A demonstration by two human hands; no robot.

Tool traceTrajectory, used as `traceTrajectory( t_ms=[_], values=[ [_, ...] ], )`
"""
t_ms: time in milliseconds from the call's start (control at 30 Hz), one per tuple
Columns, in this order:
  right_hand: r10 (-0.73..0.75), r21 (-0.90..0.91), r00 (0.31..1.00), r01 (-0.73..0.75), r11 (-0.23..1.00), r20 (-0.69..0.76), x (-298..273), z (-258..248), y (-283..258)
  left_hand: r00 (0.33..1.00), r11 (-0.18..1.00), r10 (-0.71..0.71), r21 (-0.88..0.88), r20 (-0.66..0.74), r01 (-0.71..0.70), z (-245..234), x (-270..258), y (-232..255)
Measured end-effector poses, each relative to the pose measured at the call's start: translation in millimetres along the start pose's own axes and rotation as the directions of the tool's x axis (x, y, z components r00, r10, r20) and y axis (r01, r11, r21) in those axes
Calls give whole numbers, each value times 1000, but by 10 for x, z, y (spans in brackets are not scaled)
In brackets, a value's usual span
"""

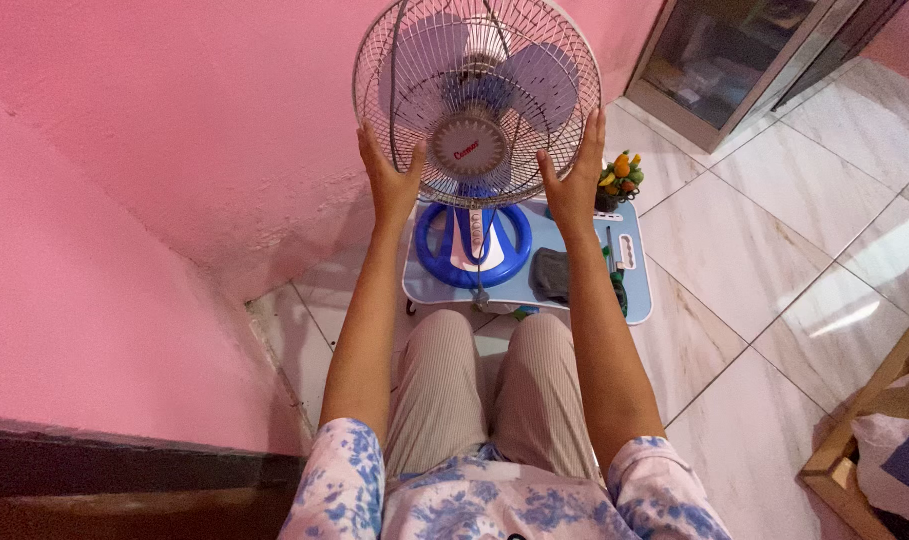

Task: The person unplugs the fan, uses a screwdriver to loosen the front grille, removes the grille, and then uses a brush to clean the fan blades. The person places the grille on the floor and continues brushing the blades.

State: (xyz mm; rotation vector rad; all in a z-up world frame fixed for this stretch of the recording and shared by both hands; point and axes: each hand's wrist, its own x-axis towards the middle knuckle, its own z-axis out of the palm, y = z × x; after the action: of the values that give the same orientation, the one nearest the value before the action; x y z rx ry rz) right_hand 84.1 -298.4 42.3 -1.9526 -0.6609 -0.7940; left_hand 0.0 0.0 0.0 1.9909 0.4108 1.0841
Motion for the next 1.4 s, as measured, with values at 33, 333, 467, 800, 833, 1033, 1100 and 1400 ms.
traceTrajectory(
  t_ms=[33, 333, 467, 800, 833, 1033, 1100, 1400],
  values=[
    [-7, 21, 1000, 7, 1000, -14, -12, -40, -70, 999, 999, 44, -9, -12, -45, -51, -36, 77],
    [-71, 39, 987, 77, 996, -146, -215, -186, -637, 965, 971, 232, -33, -119, -237, -311, -411, 709],
    [-64, 146, 988, 85, 986, -143, -286, -198, -824, 952, 956, 260, -98, -163, -277, -360, -579, 933],
    [15, 450, 999, 3, 893, -36, -425, -231, -1225, 989, 935, 139, -320, -56, -149, -476, -873, 1352],
    [19, 451, 999, -4, 892, -30, -431, -234, -1248, 987, 935, 151, -316, -54, -161, -483, -875, 1375],
    [69, 483, 997, -77, 872, 34, -471, -210, -1275, 986, 927, 169, -339, -9, -162, -486, -899, 1428],
    [73, 500, 995, -94, 861, 60, -486, -184, -1241, 987, 931, 161, -332, 10, -148, -471, -902, 1412],
    [233, 599, 968, -242, 763, 94, -599, 125, -797, 999, 915, 45, -401, 17, -34, -247, -880, 1035]
  ],
)
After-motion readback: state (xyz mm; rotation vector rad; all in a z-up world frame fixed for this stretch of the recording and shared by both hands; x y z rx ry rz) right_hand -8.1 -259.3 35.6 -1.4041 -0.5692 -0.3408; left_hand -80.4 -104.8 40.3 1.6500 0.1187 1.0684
